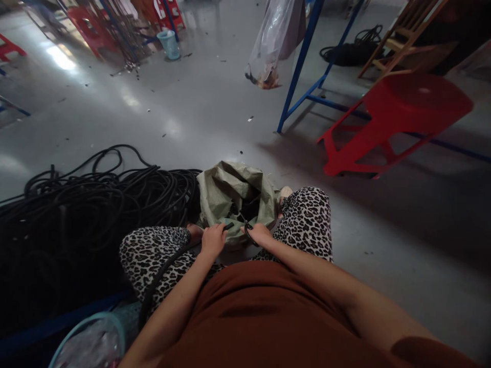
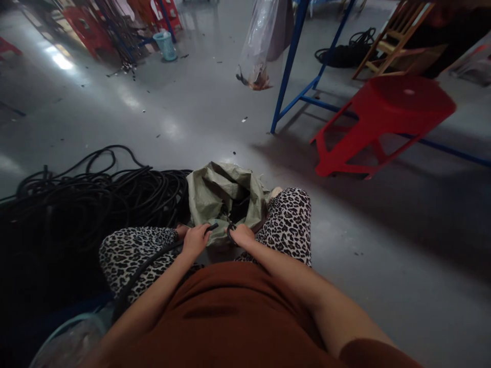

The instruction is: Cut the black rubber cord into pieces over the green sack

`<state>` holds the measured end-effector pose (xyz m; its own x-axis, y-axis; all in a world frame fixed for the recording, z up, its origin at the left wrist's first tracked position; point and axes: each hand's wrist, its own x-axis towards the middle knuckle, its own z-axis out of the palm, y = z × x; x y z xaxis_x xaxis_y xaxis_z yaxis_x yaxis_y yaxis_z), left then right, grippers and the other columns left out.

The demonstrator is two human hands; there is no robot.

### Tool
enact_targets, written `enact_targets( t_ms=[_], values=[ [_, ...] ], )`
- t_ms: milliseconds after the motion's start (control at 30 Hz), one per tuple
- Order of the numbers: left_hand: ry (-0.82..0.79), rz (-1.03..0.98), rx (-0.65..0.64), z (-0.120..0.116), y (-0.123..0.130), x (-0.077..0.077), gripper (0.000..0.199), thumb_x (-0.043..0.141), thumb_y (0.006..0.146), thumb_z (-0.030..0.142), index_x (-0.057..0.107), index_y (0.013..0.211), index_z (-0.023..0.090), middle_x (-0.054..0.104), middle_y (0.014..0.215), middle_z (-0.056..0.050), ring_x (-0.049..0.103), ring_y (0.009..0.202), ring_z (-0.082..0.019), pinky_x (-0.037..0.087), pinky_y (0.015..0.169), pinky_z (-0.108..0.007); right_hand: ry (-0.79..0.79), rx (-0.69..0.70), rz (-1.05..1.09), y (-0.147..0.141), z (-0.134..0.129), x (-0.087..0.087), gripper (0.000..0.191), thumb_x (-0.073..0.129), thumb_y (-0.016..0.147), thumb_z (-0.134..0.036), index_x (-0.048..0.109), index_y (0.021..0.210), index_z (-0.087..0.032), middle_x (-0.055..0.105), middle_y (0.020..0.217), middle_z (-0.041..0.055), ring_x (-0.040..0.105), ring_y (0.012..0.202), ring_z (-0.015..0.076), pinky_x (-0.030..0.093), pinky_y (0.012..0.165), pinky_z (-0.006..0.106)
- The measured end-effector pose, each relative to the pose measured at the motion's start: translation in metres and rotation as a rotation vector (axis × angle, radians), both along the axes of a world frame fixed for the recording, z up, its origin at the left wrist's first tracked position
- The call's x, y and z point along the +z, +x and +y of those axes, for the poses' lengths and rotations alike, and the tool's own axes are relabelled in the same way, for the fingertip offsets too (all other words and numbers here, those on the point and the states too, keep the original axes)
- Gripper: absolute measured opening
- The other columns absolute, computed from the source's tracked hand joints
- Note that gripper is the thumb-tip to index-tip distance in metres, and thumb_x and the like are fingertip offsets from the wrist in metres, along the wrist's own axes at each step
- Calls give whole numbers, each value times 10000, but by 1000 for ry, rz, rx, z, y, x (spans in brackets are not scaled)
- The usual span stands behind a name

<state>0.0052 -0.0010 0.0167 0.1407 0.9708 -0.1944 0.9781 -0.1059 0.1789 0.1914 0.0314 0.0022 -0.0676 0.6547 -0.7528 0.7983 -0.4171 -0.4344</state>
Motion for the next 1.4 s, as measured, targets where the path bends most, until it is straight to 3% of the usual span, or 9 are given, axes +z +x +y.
enact_targets(
  t_ms=[133,300,467,600,967,1233,1400],
  values=[
    [-3,-19,12,0,1,1,278,441,834,316,572,1058,216,640,972,-65,572,908,-195,382,786,-307,74,-5,-28,-1,1,-5,601,462,745,-614,674,908,-76,648,946,200,606,929,271,433,676,264],
    [9,-24,14,-1,1,0,277,446,833,313,571,1061,217,638,973,-63,566,921,-193,382,791,-306,96,-100,67,-4,1,-13,435,565,732,-500,662,835,-88,660,845,134,618,810,211,417,597,217],
    [58,-35,-21,-1,2,-2,278,439,835,303,571,1064,217,640,950,-61,565,916,-192,385,779,-301,-44,-349,366,-7,-2,-11,318,608,737,-427,596,738,-109,600,589,42,538,470,112,378,434,197],
    [66,-54,-23,-1,3,-1,276,443,832,301,573,1059,216,640,946,-67,562,917,-192,377,780,-301,-117,-436,472,-9,-3,-6,318,629,720,-447,549,683,-141,538,488,5,468,368,95,363,379,208],
    [109,6,86,7,-13,0,294,416,839,310,572,1060,196,638,968,-73,571,890,-205,372,756,-319,-375,-246,585,-8,-15,-4,476,539,725,-602,531,716,-126,549,511,15,532,392,112,419,383,210],
    [104,-5,39,5,-8,2,285,408,846,296,566,1064,202,637,972,-70,568,898,-202,369,754,-317,-393,-127,592,-7,-19,-3,469,527,730,-603,531,696,-135,535,493,2,518,382,103,405,362,195],
    [79,-17,-19,4,-1,7,262,433,833,274,580,1043,215,637,945,-68,566,881,-197,378,770,-322,-292,-30,621,-6,-18,-7,473,515,754,-583,550,636,-126,547,486,29,519,396,108,408,368,196]
  ],
)
